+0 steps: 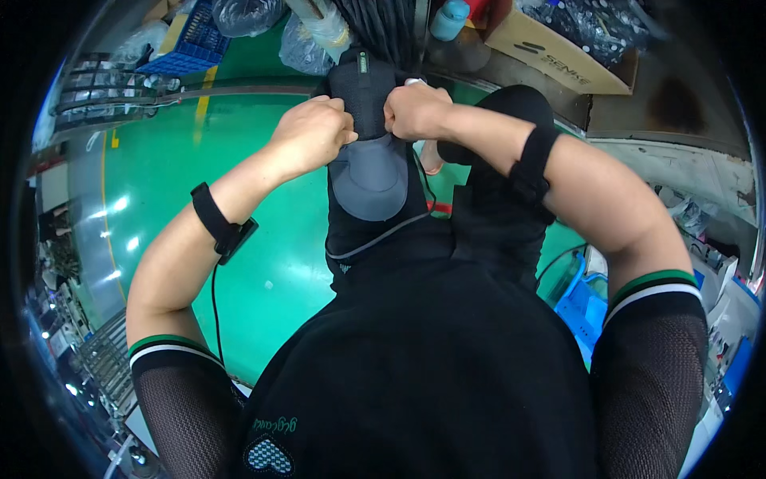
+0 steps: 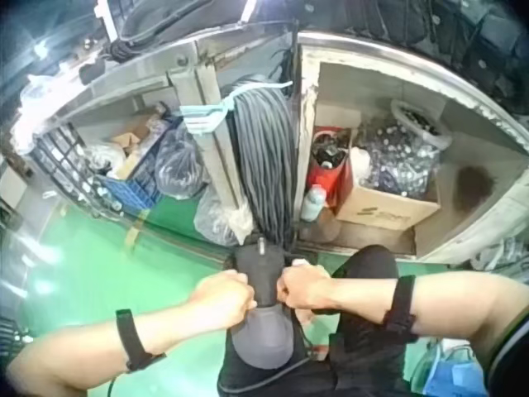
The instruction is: Lacing and adjusting the tongue on a series of grey shoes at a manufacturing station.
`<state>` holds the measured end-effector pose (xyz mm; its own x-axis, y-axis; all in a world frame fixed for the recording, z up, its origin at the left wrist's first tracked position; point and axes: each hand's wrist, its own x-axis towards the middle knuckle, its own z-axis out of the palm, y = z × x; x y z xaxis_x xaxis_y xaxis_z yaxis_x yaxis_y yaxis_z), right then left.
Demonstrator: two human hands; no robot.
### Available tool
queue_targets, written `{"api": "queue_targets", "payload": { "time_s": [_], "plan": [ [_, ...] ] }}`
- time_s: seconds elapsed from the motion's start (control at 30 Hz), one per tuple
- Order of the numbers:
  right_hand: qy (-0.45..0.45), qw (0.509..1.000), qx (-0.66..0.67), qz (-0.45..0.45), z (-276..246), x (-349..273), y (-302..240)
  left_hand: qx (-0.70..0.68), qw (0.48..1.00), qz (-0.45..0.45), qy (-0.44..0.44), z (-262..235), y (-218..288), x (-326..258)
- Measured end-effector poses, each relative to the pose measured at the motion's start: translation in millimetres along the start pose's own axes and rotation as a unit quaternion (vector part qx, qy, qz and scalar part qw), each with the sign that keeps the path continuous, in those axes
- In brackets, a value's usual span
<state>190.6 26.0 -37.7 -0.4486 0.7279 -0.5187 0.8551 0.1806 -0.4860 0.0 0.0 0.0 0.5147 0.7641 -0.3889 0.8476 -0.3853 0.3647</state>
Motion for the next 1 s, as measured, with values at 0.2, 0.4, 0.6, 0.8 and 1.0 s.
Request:
{"api": "queue_targets", "payload": {
  "time_s": [0.2, 0.4, 0.6, 0.8, 1.0],
  "plan": [
    [-0.016, 0.998, -0.054, 0.011, 7, 1, -7, 0.059, 0.99, 0.124, 0.043, 11, -19, -10],
    [0.23, 0.943, 0.22, -0.093, 21, 0, 5, 0.04, 0.989, 0.075, 0.118, 17, -14, -14],
    [0.305, 0.924, 0.142, -0.182, 37, -7, 8, -0.065, 0.995, -0.047, -0.065, -8, -14, 11],
    [0.295, 0.879, 0.095, -0.362, 59, -68, -31, -0.11, 0.988, -0.078, 0.071, 11, -11, 1],
    [0.085, 0.786, 0.602, -0.112, 37, -53, -17, -0.314, 0.924, 0.045, 0.214, 30, -5, -23]
  ]
}}
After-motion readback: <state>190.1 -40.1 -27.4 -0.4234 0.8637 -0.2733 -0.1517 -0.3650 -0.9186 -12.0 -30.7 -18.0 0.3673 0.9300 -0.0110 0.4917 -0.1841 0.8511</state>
